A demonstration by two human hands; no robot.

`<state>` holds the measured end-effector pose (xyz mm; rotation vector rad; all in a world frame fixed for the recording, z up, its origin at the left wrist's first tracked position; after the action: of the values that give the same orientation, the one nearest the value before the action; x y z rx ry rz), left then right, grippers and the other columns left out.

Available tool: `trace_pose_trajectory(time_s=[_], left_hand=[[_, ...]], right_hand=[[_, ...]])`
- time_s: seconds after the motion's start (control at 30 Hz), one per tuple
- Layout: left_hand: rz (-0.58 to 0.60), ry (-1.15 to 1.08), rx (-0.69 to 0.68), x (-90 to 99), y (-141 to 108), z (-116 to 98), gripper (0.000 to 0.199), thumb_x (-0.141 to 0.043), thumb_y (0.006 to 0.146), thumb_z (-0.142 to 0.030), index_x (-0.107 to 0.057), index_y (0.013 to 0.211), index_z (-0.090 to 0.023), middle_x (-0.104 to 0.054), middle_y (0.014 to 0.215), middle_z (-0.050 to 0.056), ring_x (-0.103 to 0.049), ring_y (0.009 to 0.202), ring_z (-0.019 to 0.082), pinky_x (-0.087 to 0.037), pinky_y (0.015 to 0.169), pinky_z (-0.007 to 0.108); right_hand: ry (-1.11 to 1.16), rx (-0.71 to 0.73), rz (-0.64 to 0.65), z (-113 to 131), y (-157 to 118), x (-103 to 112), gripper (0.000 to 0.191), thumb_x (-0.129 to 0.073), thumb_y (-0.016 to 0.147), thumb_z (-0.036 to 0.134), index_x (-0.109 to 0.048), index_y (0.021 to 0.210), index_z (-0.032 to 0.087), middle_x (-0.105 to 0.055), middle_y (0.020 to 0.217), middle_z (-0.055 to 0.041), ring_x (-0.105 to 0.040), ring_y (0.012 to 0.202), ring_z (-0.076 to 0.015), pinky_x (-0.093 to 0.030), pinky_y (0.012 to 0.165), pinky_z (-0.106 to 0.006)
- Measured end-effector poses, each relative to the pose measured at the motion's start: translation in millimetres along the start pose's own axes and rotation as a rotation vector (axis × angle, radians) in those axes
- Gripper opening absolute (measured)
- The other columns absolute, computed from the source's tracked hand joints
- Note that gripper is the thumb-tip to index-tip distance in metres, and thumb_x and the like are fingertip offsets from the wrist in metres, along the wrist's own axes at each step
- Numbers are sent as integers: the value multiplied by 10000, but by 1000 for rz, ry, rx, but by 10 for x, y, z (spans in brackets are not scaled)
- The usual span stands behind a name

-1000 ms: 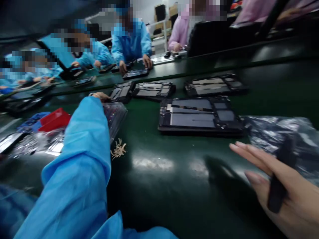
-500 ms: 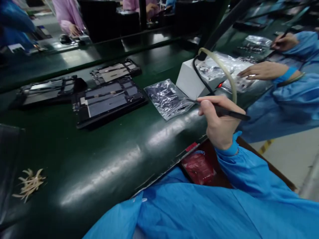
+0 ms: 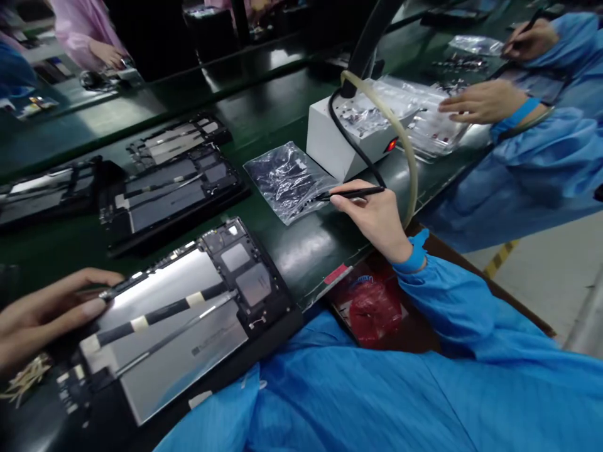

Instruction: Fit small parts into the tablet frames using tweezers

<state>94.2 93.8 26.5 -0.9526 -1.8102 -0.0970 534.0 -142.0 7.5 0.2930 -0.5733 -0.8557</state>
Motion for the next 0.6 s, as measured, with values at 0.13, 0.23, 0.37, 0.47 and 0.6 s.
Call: trace_pose_trajectory(time_s=[0.13, 0.23, 0.37, 0.47, 0.6], left_hand=[[18, -94, 29, -191, 36, 7, 376, -541, 869, -651, -504, 1214, -794, -764, 997, -192, -762, 907, 249, -615, 729, 367], [17, 43, -89, -187, 79, 63, 383, -587, 823, -584, -547, 1141, -795, -741, 1108, -239, -746, 1061, 259, -620, 823, 367], [20, 102, -149, -182, 143, 158, 395, -565, 832, -558, -548, 1158, -779, -732, 1150, -235, -746, 1068, 260, -627, 831, 369], [25, 104, -165, -216, 151, 192, 403, -563, 839, -563, -534, 1182, -773, -724, 1177, -231, -743, 1085, 262, -629, 850, 378], [5, 109, -170, -237, 119, 244, 409, -539, 845, -577, -521, 1204, -772, -712, 1194, -245, -735, 1106, 271, -634, 850, 395]], right_hand=[[2, 0, 69, -93, 90, -123, 177, -787, 857, 339, -790, 978, 209, -760, 886, -15, -708, 666, -146, -605, 646, -275], [-24, 13, 67, -115, 131, -154, 175, -786, 857, 332, -785, 972, 200, -761, 915, -22, -706, 636, -144, -598, 609, -266], [-64, 24, 65, -114, 136, -166, 182, -785, 862, 332, -785, 979, 193, -763, 938, -29, -706, 634, -131, -598, 615, -250], [-70, 24, 64, -104, 131, -165, 201, -790, 860, 351, -786, 980, 190, -763, 932, -32, -700, 629, -125, -597, 607, -241], [-43, 0, 58, -115, 149, -167, 207, -797, 848, 368, -790, 950, 187, -765, 906, -29, -695, 610, -126, -593, 565, -228]])
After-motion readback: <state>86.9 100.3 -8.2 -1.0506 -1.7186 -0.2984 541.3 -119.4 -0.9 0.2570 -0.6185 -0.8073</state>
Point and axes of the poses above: each hand's wrist, its own y-axis towards the middle knuckle, its own x-axis out of the back of the hand, z = x × y, the point moved 8 cm from there along y, towards the middle knuckle
